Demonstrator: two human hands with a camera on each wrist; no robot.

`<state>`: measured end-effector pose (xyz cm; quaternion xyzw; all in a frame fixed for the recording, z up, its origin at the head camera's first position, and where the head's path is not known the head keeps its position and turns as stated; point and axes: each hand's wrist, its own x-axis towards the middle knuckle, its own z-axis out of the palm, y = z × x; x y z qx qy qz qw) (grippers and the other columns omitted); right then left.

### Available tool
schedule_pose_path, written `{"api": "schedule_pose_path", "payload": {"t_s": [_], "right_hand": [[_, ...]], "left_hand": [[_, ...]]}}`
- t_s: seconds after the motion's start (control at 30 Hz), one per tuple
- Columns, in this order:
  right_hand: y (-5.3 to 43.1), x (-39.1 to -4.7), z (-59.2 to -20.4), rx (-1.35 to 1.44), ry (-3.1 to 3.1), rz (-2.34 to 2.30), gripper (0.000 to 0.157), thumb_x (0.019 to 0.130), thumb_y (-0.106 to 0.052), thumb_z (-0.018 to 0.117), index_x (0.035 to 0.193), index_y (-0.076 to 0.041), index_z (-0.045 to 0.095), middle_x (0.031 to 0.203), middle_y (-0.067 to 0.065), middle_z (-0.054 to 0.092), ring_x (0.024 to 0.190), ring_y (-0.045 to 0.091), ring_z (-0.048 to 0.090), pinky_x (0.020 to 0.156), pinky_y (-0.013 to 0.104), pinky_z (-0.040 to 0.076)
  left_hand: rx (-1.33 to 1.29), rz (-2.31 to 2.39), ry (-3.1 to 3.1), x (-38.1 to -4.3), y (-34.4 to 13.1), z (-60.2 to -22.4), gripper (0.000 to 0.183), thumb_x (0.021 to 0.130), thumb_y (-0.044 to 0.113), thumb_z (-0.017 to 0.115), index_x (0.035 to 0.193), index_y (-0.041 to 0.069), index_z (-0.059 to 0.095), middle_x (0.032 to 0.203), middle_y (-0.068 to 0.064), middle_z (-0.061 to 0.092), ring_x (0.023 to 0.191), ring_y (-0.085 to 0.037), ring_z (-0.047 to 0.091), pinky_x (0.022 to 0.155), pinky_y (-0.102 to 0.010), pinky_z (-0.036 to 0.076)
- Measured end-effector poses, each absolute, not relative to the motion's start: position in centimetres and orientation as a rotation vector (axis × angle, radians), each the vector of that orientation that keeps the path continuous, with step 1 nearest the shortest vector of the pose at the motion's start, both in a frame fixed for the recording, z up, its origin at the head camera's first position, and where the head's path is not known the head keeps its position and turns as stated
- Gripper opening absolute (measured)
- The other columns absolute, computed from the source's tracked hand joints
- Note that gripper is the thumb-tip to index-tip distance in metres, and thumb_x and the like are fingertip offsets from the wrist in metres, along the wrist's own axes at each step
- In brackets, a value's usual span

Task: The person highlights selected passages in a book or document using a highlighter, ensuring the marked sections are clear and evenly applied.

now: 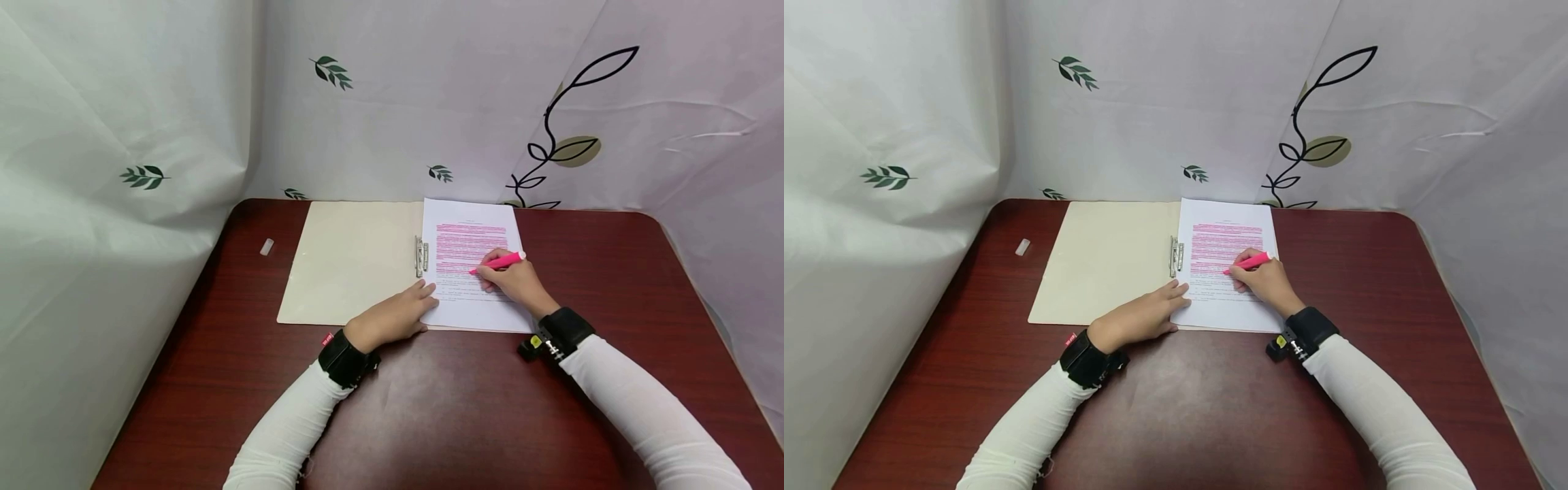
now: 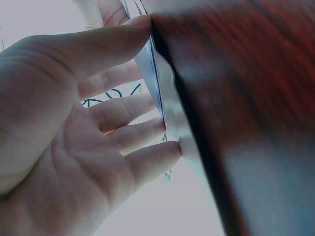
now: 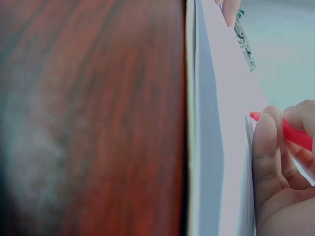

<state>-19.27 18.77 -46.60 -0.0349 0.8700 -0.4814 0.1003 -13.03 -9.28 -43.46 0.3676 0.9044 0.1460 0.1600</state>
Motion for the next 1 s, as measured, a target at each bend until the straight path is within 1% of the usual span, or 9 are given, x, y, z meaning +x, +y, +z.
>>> {"api": "schedule_pose_path", "payload": {"t_s": [0.23, 0.5, 0.83, 1.0], "right_hand": [[19.04, -19.19, -46.69, -0.1, 2.569, -1.433, 0.023, 0.095, -0.023, 0.075, 0.103, -0.003, 0.065, 0.071, 0.007, 0.07, 0.058, 0.01, 0.066, 0.06, 0.02, 0.057], [19.15, -19.0, -46.61, -0.093, 2.577, -1.424, 0.021, 0.096, -0.023, 0.074, 0.101, -0.005, 0.065, 0.073, 0.008, 0.07, 0.059, 0.011, 0.066, 0.062, 0.02, 0.057], [19.52, -18.85, -46.4, -0.096, 2.586, -1.412, 0.021, 0.096, -0.024, 0.074, 0.103, -0.006, 0.066, 0.073, 0.008, 0.07, 0.06, 0.011, 0.066, 0.062, 0.019, 0.056], [19.67, -18.89, -46.41, -0.082, 2.597, -1.406, 0.024, 0.095, -0.027, 0.076, 0.103, -0.007, 0.067, 0.074, 0.007, 0.071, 0.061, 0.009, 0.067, 0.061, 0.017, 0.053]], "left_hand": [[1.035, 0.427, 2.578, -13.03, -9.26, -43.61, 0.049, 0.097, 0.018, 0.073, 0.142, 0.003, 0.058, 0.162, -0.021, 0.04, 0.155, -0.038, 0.03, 0.124, -0.043, 0.033], [1.035, 0.412, 2.579, -13.04, -9.28, -43.6, 0.05, 0.098, 0.018, 0.072, 0.143, 0.003, 0.057, 0.162, -0.02, 0.04, 0.155, -0.037, 0.03, 0.124, -0.042, 0.033], [1.041, 0.423, 2.587, -13.04, -9.25, -43.65, 0.049, 0.097, 0.018, 0.073, 0.141, 0.004, 0.058, 0.162, -0.021, 0.041, 0.155, -0.037, 0.031, 0.124, -0.043, 0.033], [1.043, 0.419, 2.587, -13.1, -9.24, -43.66, 0.049, 0.097, 0.018, 0.073, 0.142, 0.004, 0.058, 0.162, -0.02, 0.041, 0.155, -0.037, 0.031, 0.124, -0.043, 0.033]]}}
